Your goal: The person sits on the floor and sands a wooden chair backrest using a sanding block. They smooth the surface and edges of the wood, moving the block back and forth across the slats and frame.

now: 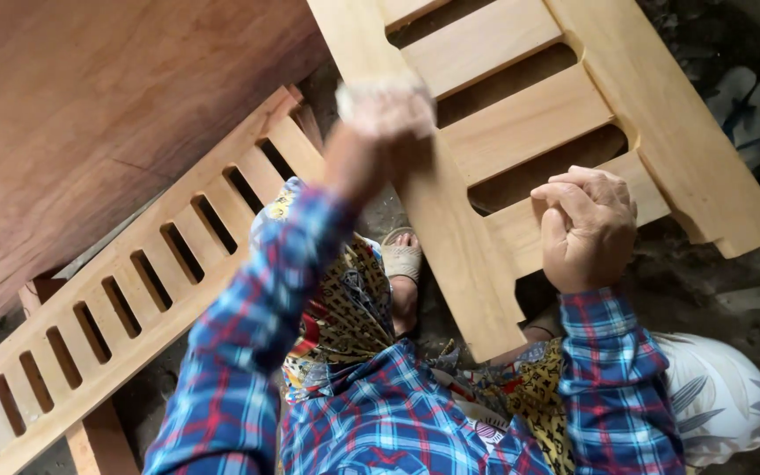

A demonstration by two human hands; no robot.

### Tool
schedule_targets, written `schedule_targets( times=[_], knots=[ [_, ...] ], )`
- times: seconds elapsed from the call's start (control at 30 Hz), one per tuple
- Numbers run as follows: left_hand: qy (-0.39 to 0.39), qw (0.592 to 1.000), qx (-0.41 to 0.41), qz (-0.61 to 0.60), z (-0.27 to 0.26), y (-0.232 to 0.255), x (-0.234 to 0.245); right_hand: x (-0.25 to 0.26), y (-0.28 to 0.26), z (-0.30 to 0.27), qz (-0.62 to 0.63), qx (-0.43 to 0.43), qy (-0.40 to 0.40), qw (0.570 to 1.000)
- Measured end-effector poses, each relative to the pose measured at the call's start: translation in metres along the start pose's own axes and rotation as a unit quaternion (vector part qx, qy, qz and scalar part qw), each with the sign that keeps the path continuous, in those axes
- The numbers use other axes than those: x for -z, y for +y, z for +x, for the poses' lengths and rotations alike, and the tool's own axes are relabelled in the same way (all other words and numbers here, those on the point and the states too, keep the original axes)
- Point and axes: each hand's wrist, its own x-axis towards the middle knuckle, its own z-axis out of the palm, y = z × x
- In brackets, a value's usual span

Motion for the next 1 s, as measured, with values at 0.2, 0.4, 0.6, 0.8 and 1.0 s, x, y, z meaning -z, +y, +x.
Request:
schedule_targets(
  times=[0.2,0.4,0.6,0.8,1.0],
  knots=[
    [-0.044,0.905,0.053,-0.419,-0.07,0.111,0.055,0.002,0.009,0.006,0.055,-0.029,0.006,0.998],
    [0.02,0.8,0.086,-0.593,-0.07,0.134,0.079,0.029,-0.053,-0.002,0.407,-0.225,0.006,0.885],
    [0.043,0.728,0.169,-0.663,-0.066,0.165,0.071,0.033,-0.058,-0.034,0.47,-0.213,-0.021,0.856],
    [0.152,0.799,0.184,-0.553,-0.083,0.156,0.071,0.103,-0.015,-0.038,0.079,-0.133,0.131,0.979],
    [0.184,0.785,0.301,-0.509,-0.122,0.156,0.042,0.115,-0.02,-0.036,-0.118,-0.024,0.11,0.987]
  ],
)
